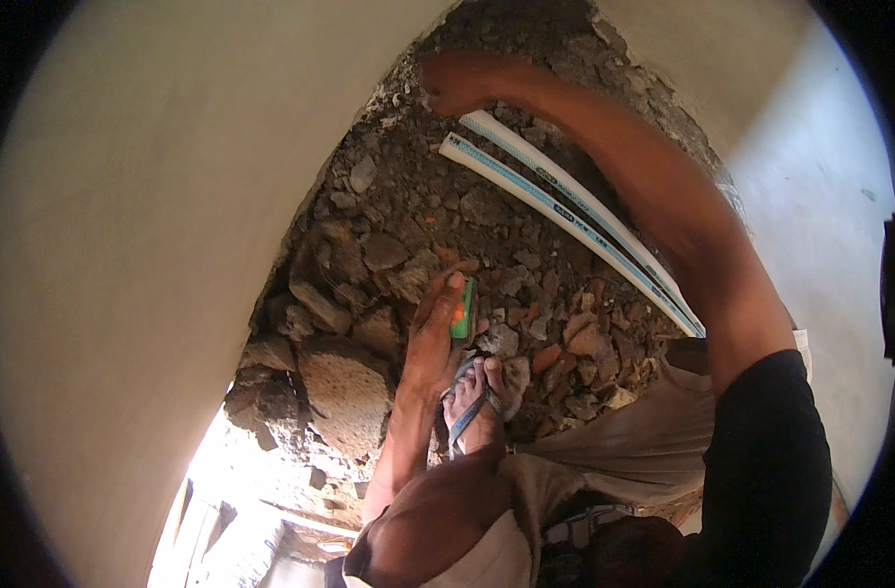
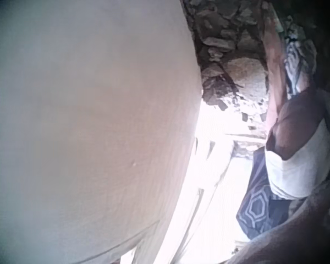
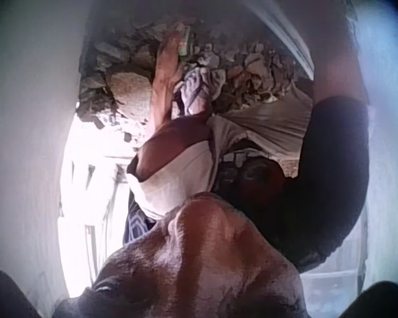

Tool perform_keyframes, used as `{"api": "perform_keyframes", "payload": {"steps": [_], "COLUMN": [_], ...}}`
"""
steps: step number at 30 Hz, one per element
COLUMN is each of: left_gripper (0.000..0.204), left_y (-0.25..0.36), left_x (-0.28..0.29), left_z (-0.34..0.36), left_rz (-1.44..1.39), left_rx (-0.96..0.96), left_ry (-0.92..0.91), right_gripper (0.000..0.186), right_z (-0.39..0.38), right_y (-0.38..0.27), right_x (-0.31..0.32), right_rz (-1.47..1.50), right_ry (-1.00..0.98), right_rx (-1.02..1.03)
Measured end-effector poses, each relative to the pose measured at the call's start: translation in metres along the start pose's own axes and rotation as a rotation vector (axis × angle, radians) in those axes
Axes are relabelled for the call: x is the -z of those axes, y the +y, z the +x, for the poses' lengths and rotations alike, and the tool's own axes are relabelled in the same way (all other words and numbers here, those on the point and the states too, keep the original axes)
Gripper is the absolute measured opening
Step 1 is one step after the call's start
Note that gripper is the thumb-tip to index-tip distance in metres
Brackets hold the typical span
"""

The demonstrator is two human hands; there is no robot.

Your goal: The person positions and aligns white PVC pipes along a trench in the floor, then applies glue to the pipe ends and joins them to fittings. The person also marks the pipes with a pencil and moves around the construction site to continue the installation.

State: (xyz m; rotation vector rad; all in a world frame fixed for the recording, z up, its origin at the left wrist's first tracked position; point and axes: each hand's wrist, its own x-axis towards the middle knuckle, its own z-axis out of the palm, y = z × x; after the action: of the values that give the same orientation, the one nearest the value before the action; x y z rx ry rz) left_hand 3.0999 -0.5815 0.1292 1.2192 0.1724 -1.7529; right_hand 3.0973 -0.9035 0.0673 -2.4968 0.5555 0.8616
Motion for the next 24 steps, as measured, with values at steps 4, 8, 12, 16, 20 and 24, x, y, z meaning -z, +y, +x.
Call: {"api": "perform_keyframes", "payload": {"steps": [4, 8, 12, 16, 20, 24], "left_gripper": [0.044, 0.046, 0.056, 0.054, 0.056, 0.064], "left_y": [-0.001, 0.013, 0.043, 0.094, 0.086, 0.087], "left_x": [-0.001, -0.022, -0.033, -0.035, -0.004, -0.003], "left_z": [0.010, 0.036, 0.047, 0.066, 0.162, 0.217], "left_rz": [-0.360, 0.467, 0.714, 0.690, 1.166, 1.307], "left_rx": [-0.071, -0.571, -0.478, -0.276, -0.564, -0.480], "left_ry": [0.055, 0.273, 0.012, 0.221, 0.291, 0.322], "right_gripper": [0.063, 0.078, 0.070, 0.048, 0.039, 0.047], "right_z": [-0.051, -0.111, -0.148, -0.168, -0.172, -0.192], "right_y": [-0.025, -0.060, -0.048, 0.000, 0.000, -0.012], "right_x": [0.007, -0.017, -0.039, -0.043, -0.048, -0.107], "right_rz": [0.615, 1.064, 1.226, 1.448, 0.093, -0.311], "right_ry": [-0.388, -0.508, -0.167, -0.114, -0.182, -0.129], "right_rx": [-0.059, 0.112, 0.126, -0.290, -0.309, -0.394]}}
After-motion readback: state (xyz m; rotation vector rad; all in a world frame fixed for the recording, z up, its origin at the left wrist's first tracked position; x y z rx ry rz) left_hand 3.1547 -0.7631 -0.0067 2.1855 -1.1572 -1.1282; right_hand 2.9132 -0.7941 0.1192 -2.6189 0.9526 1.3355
